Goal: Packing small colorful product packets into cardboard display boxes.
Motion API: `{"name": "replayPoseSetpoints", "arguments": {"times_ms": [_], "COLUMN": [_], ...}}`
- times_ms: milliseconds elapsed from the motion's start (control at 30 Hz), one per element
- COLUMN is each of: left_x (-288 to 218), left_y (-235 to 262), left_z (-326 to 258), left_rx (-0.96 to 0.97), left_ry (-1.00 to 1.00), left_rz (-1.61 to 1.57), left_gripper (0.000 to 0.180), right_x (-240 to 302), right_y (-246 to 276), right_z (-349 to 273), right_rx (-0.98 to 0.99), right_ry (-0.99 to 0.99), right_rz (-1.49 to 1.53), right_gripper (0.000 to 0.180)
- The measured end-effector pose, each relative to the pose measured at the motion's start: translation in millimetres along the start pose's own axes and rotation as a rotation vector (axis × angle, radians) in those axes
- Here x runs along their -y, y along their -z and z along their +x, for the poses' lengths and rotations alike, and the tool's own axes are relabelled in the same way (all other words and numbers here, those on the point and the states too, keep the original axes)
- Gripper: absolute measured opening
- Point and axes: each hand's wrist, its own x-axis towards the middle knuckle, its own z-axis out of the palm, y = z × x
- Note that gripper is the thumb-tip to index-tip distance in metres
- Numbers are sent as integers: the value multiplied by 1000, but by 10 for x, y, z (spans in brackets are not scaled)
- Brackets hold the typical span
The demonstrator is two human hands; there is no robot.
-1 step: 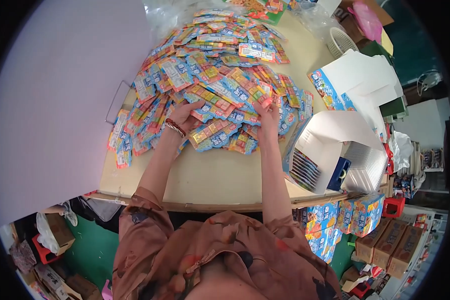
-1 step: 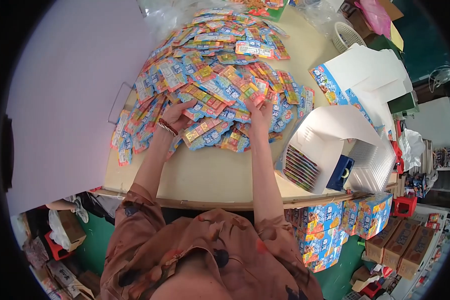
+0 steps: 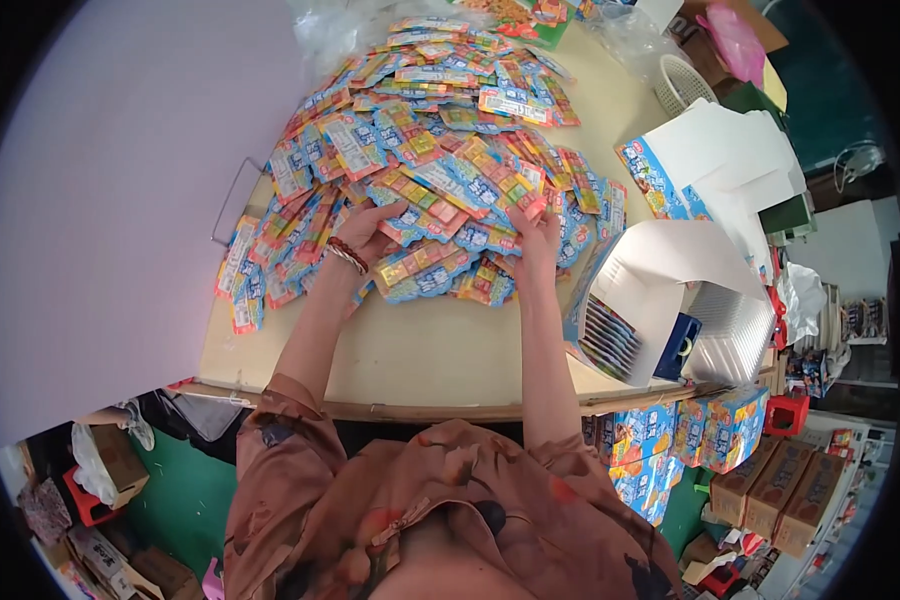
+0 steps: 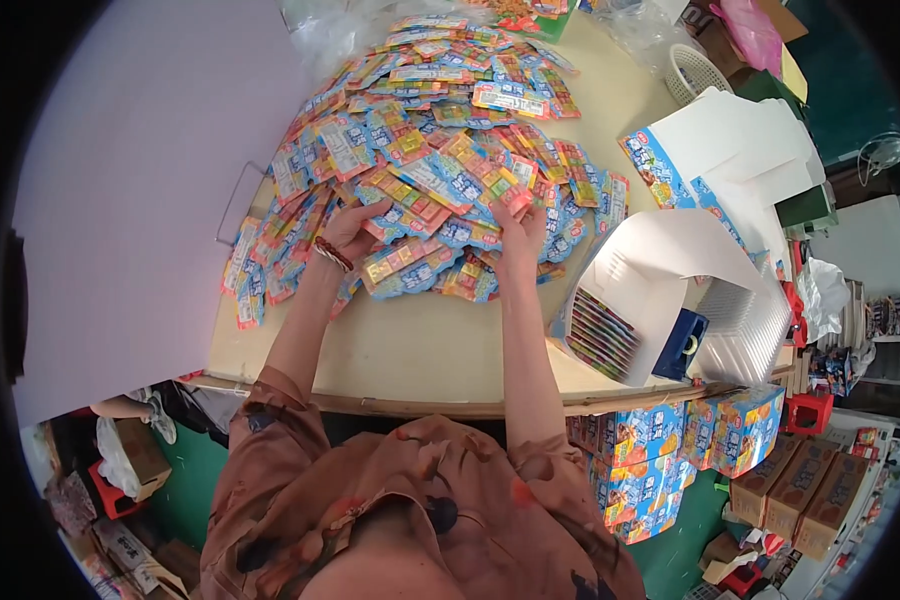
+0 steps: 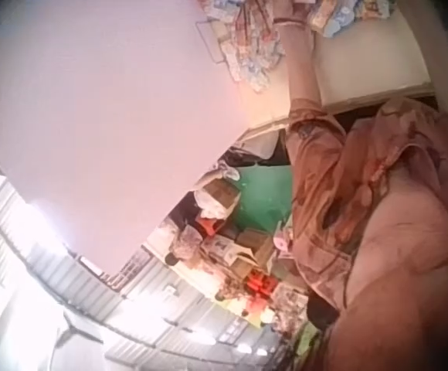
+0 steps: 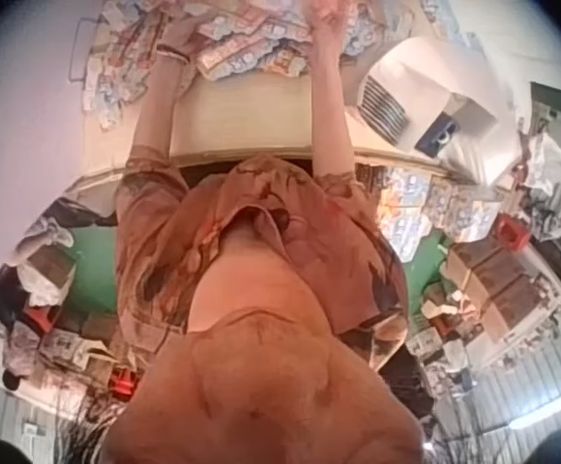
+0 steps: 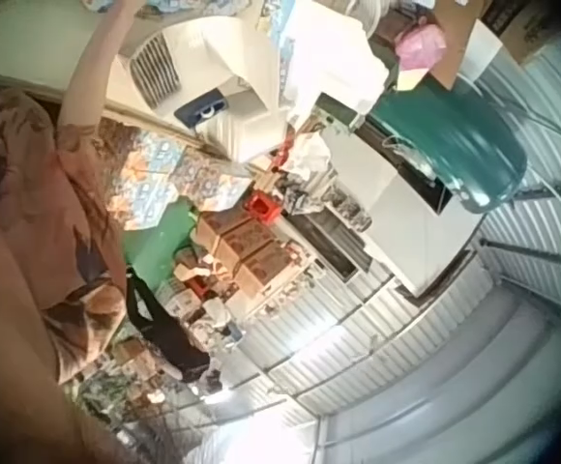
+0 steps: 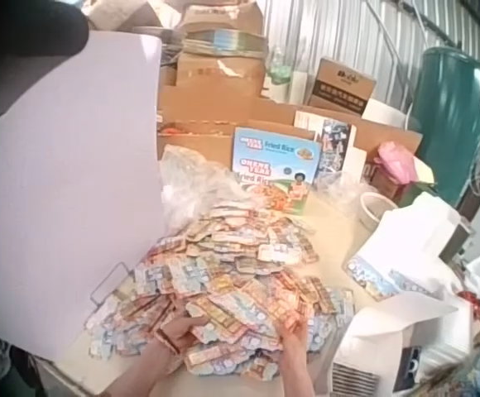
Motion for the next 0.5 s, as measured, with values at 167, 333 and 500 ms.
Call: {"name": "replayPoseSetpoints", "arguments": {"times_ms": [167, 333, 500], "left_x": [-5, 17, -63], "left_y": [195, 197, 44], "left_z": [-64, -101, -241], "left_rx": [-32, -15, -260], "left_ry": [-19, -79, -65], "left_rz": [-34, 10, 408], "left_gripper": [39, 36, 40], "right_x": [202, 241, 367], "right_y": [170, 373, 300], "right_z": [-218, -359, -695], "right_rx": [10, 31, -107], "right_ry": [37, 88, 271], "right_rz": [-37, -21, 103], "right_gripper": [40, 39, 39]}}
